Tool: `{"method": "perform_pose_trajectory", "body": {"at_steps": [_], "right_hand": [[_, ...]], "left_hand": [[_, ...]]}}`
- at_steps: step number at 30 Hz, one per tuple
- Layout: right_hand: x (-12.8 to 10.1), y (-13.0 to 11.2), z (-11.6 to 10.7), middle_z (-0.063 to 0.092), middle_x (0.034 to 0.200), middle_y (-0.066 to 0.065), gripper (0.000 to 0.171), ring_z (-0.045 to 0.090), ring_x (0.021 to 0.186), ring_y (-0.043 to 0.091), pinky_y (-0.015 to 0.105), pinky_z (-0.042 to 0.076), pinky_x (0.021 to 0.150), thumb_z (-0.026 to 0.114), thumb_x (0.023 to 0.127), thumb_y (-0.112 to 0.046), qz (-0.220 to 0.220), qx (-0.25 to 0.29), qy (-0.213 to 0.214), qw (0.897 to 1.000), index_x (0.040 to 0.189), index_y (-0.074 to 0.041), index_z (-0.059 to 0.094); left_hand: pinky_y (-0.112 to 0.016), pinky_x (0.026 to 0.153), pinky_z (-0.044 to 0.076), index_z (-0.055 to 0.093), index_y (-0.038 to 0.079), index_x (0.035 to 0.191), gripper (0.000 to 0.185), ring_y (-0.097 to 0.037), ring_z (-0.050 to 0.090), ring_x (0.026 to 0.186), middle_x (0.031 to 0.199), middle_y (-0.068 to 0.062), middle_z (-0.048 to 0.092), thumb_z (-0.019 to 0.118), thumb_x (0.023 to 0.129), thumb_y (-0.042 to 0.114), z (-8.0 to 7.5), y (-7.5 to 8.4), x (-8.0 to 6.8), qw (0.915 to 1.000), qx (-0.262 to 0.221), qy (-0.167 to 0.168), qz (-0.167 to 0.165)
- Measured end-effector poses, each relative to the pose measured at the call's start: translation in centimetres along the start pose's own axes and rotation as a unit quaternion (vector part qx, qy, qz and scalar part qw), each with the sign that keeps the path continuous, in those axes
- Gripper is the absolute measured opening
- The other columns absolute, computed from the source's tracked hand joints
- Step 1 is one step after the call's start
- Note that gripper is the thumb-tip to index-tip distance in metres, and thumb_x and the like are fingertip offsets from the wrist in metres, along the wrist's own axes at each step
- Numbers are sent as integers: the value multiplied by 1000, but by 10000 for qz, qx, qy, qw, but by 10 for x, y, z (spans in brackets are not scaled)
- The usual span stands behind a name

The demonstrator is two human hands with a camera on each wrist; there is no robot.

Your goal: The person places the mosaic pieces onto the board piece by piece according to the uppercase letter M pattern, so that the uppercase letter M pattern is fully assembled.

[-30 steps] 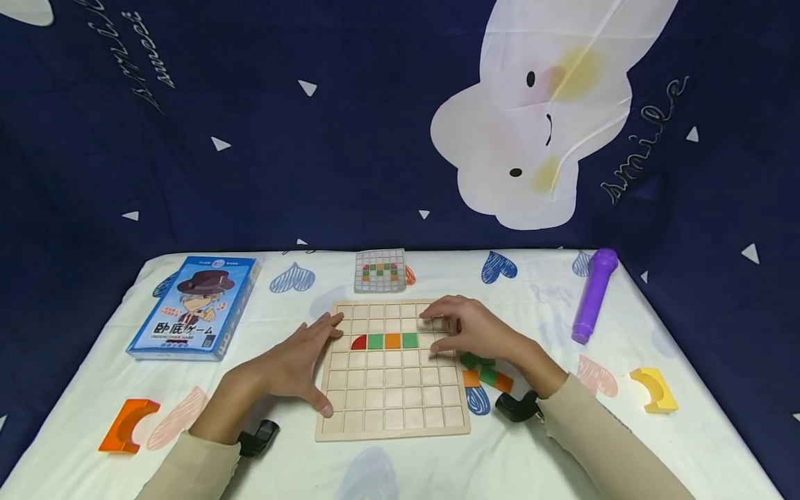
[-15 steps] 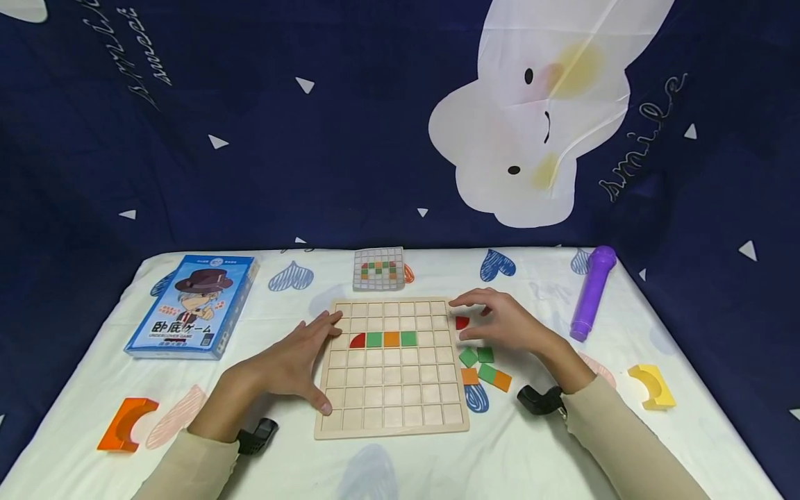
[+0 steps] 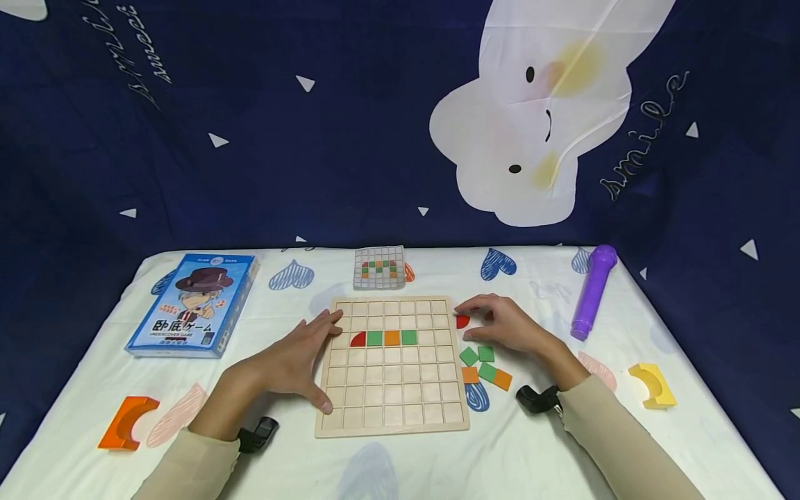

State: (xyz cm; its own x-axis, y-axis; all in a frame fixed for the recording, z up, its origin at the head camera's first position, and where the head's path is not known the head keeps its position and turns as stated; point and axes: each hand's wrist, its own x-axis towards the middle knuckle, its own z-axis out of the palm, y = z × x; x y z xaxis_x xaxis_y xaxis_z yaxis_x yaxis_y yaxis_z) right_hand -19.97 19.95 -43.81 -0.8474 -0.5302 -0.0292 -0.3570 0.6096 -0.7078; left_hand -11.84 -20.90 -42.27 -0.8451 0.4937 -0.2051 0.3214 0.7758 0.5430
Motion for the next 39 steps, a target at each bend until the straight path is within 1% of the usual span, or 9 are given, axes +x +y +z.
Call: {"method": "perform_pose_trajectory", "body": {"at_steps": [5,7,14,19,21,26,30,33,39], "right_hand": [[5,0,3,74,122,-2,39,62,123,21,43,48,109,86,81,-21,-30,-79,48,10000,119,-20,75],[6,-1,4,75,119,-3,36,63,121,21,44,48,111,86,81,-19,-49,-162,88,9998,116,-20,76],[7,-2,6,77,106,-5,25,66,109,16,36,52,102,84,83,-14,-111,-310,157,9993,106,-20,77],[6,0,5,77,102,-6,21,65,102,13,29,51,95,83,84,-15,-83,-274,181,9994,103,-21,77],[6,0,5,77,102,-6,19,64,98,12,26,51,90,83,85,-16,-79,-247,218,9994,102,-22,77],[4,-2,1,76,100,-2,14,66,91,11,18,56,80,83,85,-14,-133,60,352,9993,97,-19,79],[5,-4,-4,75,100,3,12,69,88,11,16,58,78,82,84,-8,-154,359,412,9984,95,-13,80],[5,-5,-5,76,104,5,12,71,90,12,15,57,76,82,84,-7,-120,371,427,9983,96,-12,81],[6,-6,-5,77,111,3,14,71,104,18,15,57,78,81,85,-8,-185,164,428,9988,99,-12,83]], "left_hand": [[-67,129,12,33,2,155,139,-43,11,160,172,-15,20,96,47,63,0,-1,-1,10000,-39,-13,-11],[-67,129,12,33,2,155,139,-43,10,160,172,-15,19,95,47,63,0,-1,-1,10000,-46,-9,1],[-67,128,12,34,1,154,138,-43,11,160,172,-15,20,95,47,64,1,-1,0,10000,-50,8,45],[-67,128,12,36,2,153,136,-43,11,160,172,-15,19,96,47,63,0,-1,1,10000,-64,3,60],[-67,128,12,36,2,153,136,-43,11,160,172,-15,20,96,47,63,0,-1,1,10000,-79,0,52],[-67,129,13,37,2,152,136,-43,11,160,172,-14,20,96,47,63,1,0,0,10000,-63,-10,19],[-66,129,15,38,3,152,135,-42,13,160,172,-15,19,95,47,65,1,-1,0,10000,5,3,-11],[-66,129,16,38,3,152,135,-42,13,160,172,-15,20,95,47,66,1,-1,0,10000,14,23,5],[-67,128,15,41,2,149,132,-44,13,160,171,-16,20,95,46,65,0,-1,0,10000,-21,44,83]]}}
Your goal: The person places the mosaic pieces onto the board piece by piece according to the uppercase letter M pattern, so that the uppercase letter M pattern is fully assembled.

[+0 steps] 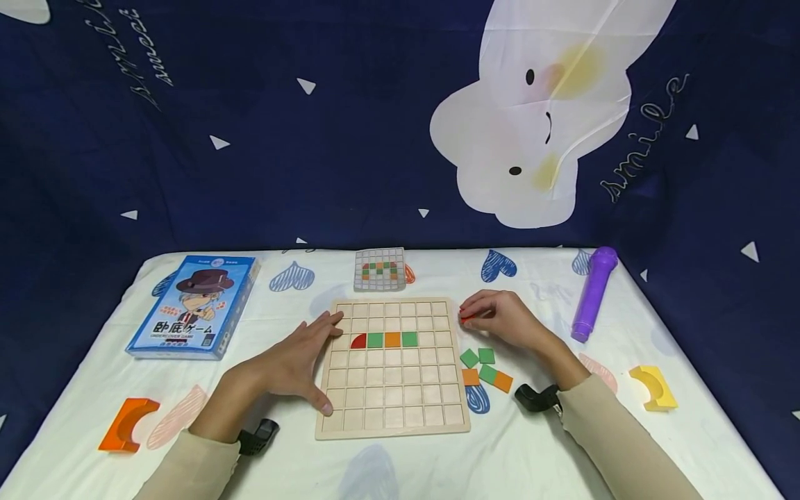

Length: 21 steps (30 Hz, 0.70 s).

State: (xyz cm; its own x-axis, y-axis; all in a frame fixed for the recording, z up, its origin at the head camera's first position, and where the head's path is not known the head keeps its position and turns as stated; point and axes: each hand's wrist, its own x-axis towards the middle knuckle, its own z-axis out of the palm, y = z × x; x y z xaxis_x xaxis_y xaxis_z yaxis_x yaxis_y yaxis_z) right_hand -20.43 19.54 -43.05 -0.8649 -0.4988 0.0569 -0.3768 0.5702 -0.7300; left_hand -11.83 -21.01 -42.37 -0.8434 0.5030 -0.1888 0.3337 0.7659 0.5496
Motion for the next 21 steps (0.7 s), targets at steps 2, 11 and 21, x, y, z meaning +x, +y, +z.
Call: {"method": "perform_pose_trajectory", "body": {"at_steps": [2,11,21], "right_hand": [[0,-1,1,77,112,3,14,70,107,20,15,57,78,80,86,-7,-51,-19,9,10000,98,-11,83],[5,-8,2,79,109,4,14,72,104,21,17,60,79,86,80,-12,-80,2,33,10000,93,-13,82],[7,-16,12,74,120,7,16,73,102,19,16,61,80,81,81,-4,43,242,-241,9994,96,-11,81]], "left_hand": [[-67,128,14,40,2,150,133,-44,13,160,172,-15,20,95,46,65,0,0,0,10000,-4,-1,-5],[-67,128,14,40,2,150,133,-44,13,160,172,-15,20,96,46,64,-1,1,-1,10000,1,-10,-39],[-66,129,14,42,3,148,131,-43,13,160,172,-14,20,96,46,64,0,1,0,10000,13,-1,-44]]}}
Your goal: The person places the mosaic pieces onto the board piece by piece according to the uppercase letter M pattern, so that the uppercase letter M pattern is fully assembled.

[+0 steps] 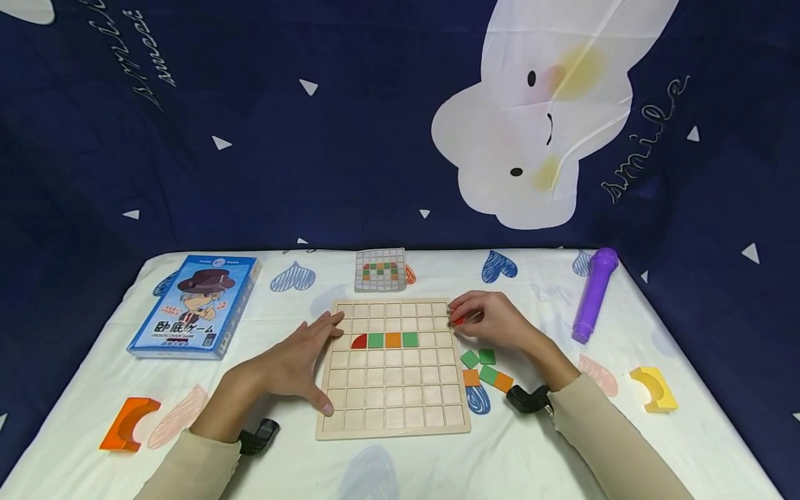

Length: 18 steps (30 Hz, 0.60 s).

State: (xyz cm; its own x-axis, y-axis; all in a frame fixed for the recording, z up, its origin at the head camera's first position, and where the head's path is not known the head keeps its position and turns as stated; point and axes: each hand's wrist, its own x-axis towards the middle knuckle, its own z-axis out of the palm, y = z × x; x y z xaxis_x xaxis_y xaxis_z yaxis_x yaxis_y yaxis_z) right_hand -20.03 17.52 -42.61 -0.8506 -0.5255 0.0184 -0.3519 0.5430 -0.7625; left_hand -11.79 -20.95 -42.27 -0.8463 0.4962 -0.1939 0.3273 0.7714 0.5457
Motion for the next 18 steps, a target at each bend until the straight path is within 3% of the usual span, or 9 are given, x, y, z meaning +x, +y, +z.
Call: {"method": "perform_pose_trajectory", "body": {"at_steps": [11,18], "right_hand": [[-2,-12,13,76,121,5,16,74,109,24,17,61,76,78,84,-6,-222,-84,-177,9996,99,-10,82],[-1,-16,23,77,117,4,14,74,105,20,18,60,73,79,85,-8,-335,-51,-272,9991,99,-11,82]], "left_hand": [[-66,129,13,41,3,149,132,-43,12,160,172,-13,20,96,45,63,0,0,0,10000,-18,-20,-21],[-67,129,13,38,2,151,134,-44,12,160,172,-14,19,96,46,62,0,1,0,10000,-28,-28,-13]]}}
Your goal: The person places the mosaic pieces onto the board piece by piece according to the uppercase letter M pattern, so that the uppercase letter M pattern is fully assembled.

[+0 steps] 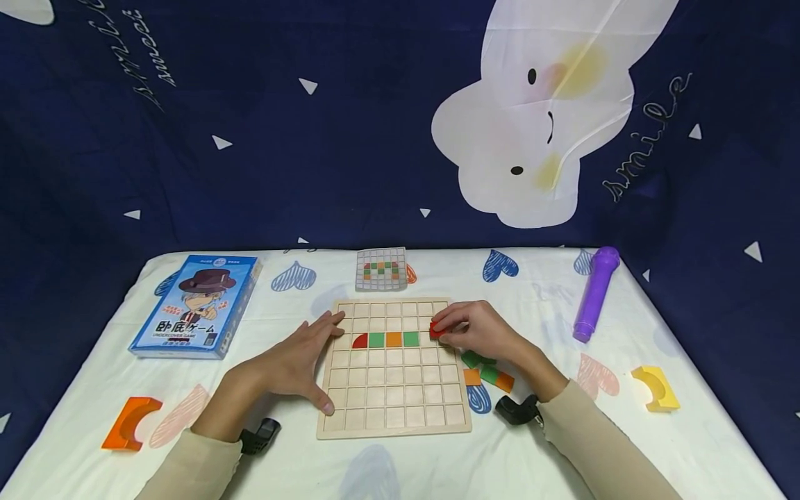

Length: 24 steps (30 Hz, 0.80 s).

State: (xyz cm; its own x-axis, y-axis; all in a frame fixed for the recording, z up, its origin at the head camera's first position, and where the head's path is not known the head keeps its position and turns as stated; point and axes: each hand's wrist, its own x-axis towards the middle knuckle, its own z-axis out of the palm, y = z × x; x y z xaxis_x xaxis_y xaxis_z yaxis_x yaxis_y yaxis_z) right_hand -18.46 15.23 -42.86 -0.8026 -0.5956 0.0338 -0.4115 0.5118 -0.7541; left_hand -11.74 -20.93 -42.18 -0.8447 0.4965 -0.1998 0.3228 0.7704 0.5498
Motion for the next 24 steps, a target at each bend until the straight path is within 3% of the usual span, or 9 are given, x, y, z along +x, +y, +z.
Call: {"method": "perform_pose_trajectory", "body": {"at_steps": [11,24], "right_hand": [[5,-3,11,79,107,-1,14,72,106,18,19,60,84,79,84,-8,-222,-204,-19,9995,98,-12,82],[9,-11,17,80,103,-4,14,72,101,13,22,59,87,83,84,-15,-85,-706,-127,9974,98,-14,82]], "left_hand": [[-66,129,14,36,3,153,137,-43,12,160,172,-15,20,95,46,64,0,0,0,10000,17,14,10],[-64,130,15,30,4,157,144,-41,12,161,172,-14,20,94,45,67,4,-4,4,9999,81,23,-93]]}}
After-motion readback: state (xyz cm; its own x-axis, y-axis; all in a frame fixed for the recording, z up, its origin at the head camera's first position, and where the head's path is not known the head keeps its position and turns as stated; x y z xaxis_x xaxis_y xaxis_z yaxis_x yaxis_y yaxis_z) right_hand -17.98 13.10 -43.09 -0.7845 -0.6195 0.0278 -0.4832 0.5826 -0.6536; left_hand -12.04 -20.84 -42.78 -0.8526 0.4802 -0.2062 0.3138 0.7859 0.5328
